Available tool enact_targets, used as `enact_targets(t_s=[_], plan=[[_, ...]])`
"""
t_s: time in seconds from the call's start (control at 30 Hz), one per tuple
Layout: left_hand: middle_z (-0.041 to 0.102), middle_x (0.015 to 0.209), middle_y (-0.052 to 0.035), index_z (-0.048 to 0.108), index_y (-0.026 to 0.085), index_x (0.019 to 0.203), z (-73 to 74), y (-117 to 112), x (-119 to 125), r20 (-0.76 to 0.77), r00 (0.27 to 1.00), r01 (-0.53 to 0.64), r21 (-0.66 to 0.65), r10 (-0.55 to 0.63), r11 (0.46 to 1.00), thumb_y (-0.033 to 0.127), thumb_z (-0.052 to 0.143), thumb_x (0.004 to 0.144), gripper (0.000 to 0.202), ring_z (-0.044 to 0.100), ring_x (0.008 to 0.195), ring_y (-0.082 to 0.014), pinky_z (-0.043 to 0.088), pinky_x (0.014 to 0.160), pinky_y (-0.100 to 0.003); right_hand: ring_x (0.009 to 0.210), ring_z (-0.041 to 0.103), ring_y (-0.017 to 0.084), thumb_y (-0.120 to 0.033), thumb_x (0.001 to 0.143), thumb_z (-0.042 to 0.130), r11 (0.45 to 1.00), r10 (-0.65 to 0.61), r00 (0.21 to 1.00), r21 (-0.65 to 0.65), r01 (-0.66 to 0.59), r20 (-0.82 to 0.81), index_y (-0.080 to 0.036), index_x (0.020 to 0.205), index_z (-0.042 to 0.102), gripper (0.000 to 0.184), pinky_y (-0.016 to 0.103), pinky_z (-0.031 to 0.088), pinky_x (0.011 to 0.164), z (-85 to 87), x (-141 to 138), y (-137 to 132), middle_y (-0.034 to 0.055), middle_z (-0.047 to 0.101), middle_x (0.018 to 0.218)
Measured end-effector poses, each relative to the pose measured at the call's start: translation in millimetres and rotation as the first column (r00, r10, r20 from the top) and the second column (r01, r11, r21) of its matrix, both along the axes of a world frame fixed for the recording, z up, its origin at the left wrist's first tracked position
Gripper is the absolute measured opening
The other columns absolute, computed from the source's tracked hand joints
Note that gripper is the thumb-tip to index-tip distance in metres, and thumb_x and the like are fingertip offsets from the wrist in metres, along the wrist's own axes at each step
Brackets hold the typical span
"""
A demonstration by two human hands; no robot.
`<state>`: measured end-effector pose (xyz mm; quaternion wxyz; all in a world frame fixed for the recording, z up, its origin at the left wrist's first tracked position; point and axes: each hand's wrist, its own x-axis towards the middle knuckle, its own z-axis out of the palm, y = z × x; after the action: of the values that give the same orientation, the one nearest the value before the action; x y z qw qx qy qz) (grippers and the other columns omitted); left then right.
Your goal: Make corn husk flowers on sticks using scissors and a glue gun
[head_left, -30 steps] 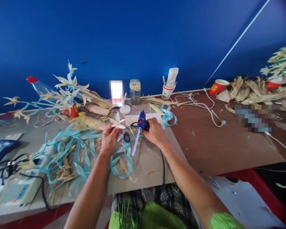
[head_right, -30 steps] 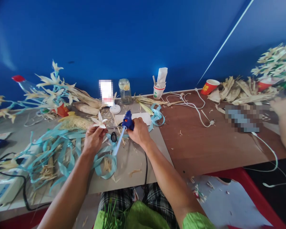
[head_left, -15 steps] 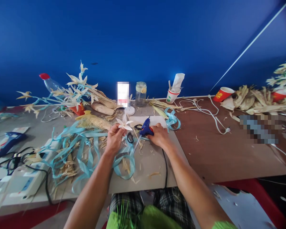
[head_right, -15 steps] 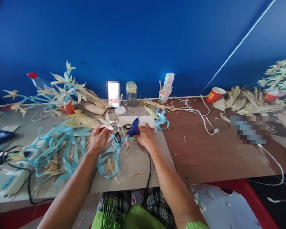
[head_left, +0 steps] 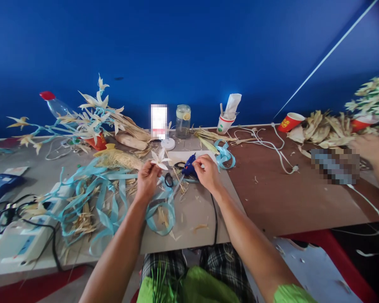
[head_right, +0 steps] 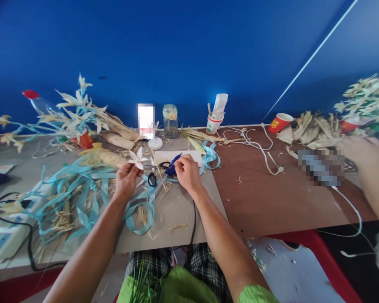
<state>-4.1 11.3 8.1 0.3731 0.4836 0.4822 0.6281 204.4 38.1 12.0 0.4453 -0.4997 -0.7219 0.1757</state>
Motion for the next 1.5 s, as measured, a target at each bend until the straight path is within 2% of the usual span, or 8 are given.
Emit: enact_targets(t_s=[0.4, 0.5, 0.6, 0.83, 0.97, 1.2, 1.33, 1.5], plan=[[0.051, 0.059, 0.0029, 0.054, 0.016, 0.07, 5.7, 1, -4, 0.115, 0.975, -0.206, 0.128, 0.192, 0.97, 0.03, 0.057, 0.081, 0.018, 0.043, 0.051, -0.0063, 0.034, 0.051, -0.019, 0.068, 0.054, 0.014, -0.033, 0.089, 0.045, 0.993, 0.116, 0.972, -0.028, -0.113, 0.205, -0.017, 0.063, 0.055, 0.032, 0.026, 0.038, 0.067, -0.3, -28, -15, 0.0051, 0.06, 0.072], [0.049, 0.057, 0.0035, 0.053, 0.016, 0.069, 3.5, 2, -5, 0.09, 0.975, -0.212, 0.127, 0.202, 0.969, 0.03, 0.055, 0.082, 0.019, 0.043, 0.051, -0.0064, 0.034, 0.052, -0.019, 0.093, 0.055, 0.019, -0.029, 0.087, 0.051, 0.962, 0.262, 0.877, -0.042, -0.268, 0.402, -0.018, 0.089, 0.064, 0.017, 0.031, 0.035, 0.084, 4.4, -42, -28, 0.0071, 0.066, 0.088], [0.049, 0.056, 0.0034, 0.054, 0.016, 0.068, 0.0, 3, -7, 0.048, 0.979, -0.204, 0.107, 0.2, 0.973, 0.031, 0.053, 0.083, 0.021, 0.043, 0.051, -0.0067, 0.035, 0.053, -0.019, 0.101, 0.052, 0.021, -0.028, 0.089, 0.047, 0.945, 0.302, 0.757, -0.076, -0.318, 0.579, -0.018, 0.104, 0.062, 0.023, 0.038, 0.027, 0.094, 8.3, -47, -36, 0.0089, 0.067, 0.094], [0.049, 0.055, 0.0028, 0.054, 0.016, 0.068, 3.4, 1, -5, 0.035, 0.985, -0.168, 0.077, 0.166, 0.983, 0.032, 0.053, 0.082, 0.022, 0.043, 0.051, -0.0074, 0.034, 0.051, -0.02, 0.093, 0.056, 0.021, -0.028, 0.09, 0.043, 0.955, 0.277, 0.641, -0.13, -0.267, 0.716, -0.015, 0.079, 0.064, 0.027, 0.044, 0.018, 0.097, 20.3, -29, -42, 0.0098, 0.067, 0.086], [0.05, 0.056, 0.0017, 0.055, 0.016, 0.067, 7.1, -1, -3, 0.042, 0.99, -0.136, 0.07, 0.134, 0.988, 0.029, 0.052, 0.082, 0.02, 0.042, 0.05, -0.0075, 0.034, 0.05, -0.02, 0.088, 0.058, 0.021, -0.025, 0.089, 0.042, 0.957, 0.29, 0.616, -0.205, -0.207, 0.732, -0.016, 0.073, 0.065, 0.029, 0.043, 0.022, 0.093, 25.1, -26, -44, 0.0086, 0.068, 0.084], [0.047, 0.054, 0.0021, 0.054, 0.015, 0.066, 6.0, -2, 0, 0.044, 0.994, -0.101, 0.057, 0.099, 0.993, 0.028, 0.052, 0.081, 0.02, 0.041, 0.049, -0.0077, 0.034, 0.049, -0.021, 0.098, 0.056, 0.023, -0.028, 0.089, 0.039, 0.986, 0.124, 0.672, -0.166, -0.002, 0.73, -0.017, 0.103, 0.061, 0.029, 0.034, 0.036, 0.08, 25.1, -54, -26, 0.0127, 0.061, 0.107], [0.049, 0.055, 0.0018, 0.054, 0.016, 0.067, 3.9, 0, 1, 0.066, 0.995, -0.085, 0.047, 0.081, 0.995, 0.029, 0.053, 0.081, 0.019, 0.042, 0.05, -0.008, 0.034, 0.05, -0.021, 0.1, 0.055, 0.028, -0.04, 0.086, 0.044, 0.975, 0.054, 0.61, -0.173, 0.139, 0.791, -0.014, 0.103, 0.059, 0.036, 0.038, 0.037, 0.081, 20.1, -75, -17, 0.0163, 0.061, 0.105], [0.048, 0.054, 0.002, 0.054, 0.015, 0.066, 4.5, -1, 1, 0.074, 0.995, -0.07, 0.032, 0.068, 0.997, 0.031, 0.053, 0.08, 0.021, 0.042, 0.049, -0.0077, 0.034, 0.048, -0.02, 0.103, 0.052, 0.03, -0.046, 0.078, 0.051, 0.97, 0.099, 0.561, -0.207, 0.131, 0.822, -0.013, 0.108, 0.055, 0.045, 0.04, 0.032, 0.085, 16.9, -84, -16, 0.0175, 0.061, 0.106]])
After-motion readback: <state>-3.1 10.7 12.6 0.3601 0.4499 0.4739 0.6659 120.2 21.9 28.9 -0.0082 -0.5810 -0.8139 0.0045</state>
